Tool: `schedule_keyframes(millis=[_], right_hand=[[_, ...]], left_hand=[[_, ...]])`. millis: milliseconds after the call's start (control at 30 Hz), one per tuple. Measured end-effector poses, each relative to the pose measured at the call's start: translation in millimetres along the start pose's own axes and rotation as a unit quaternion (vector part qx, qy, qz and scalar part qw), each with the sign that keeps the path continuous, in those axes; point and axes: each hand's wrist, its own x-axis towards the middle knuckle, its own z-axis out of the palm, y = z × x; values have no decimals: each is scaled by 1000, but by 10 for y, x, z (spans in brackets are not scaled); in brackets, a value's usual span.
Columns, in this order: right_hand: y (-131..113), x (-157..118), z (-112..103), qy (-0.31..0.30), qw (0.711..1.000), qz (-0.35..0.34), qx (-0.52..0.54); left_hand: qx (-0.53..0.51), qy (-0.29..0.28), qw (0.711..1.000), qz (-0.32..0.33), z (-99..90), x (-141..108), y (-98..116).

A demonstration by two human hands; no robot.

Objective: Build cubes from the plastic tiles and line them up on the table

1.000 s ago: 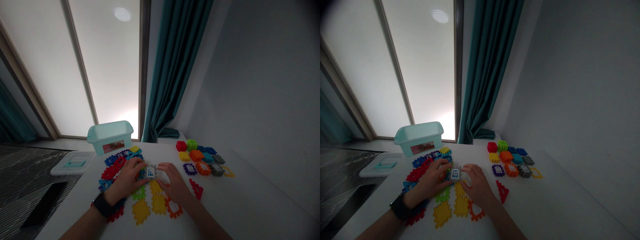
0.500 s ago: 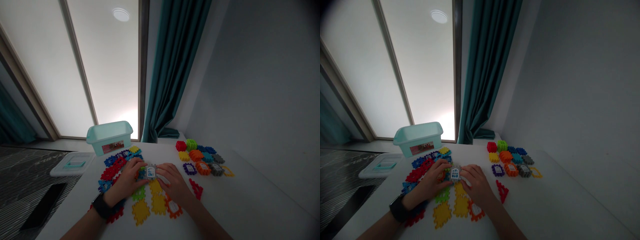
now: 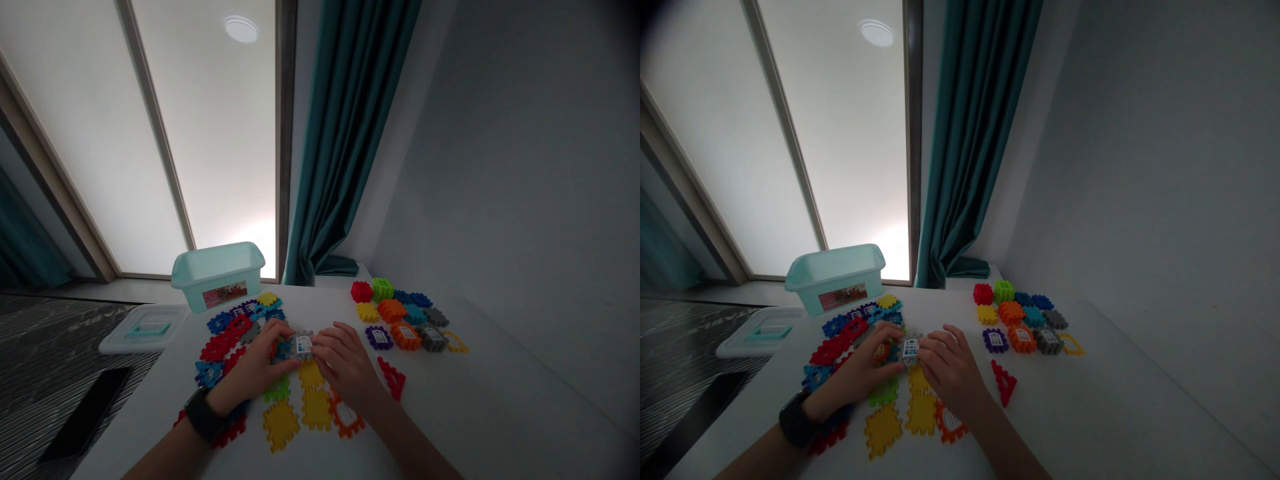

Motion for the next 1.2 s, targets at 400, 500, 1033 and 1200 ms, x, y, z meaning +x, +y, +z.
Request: schedule_keyframes(millis=[400, 500, 1033, 1200], right_hand=[[-86, 53, 53, 36, 851, 375, 367], [-89, 74, 69, 34, 764, 435, 476], [-105, 130, -14, 7, 689, 485, 539], [-60, 114, -24, -48, 744, 451, 490]], left_hand=[[-65, -29, 997, 6, -48, 24, 3], [-100, -54, 994, 1, -40, 22, 3], [-124, -94, 988, -28, -55, 16, 52], [-88, -87, 992, -24, -50, 13, 81]])
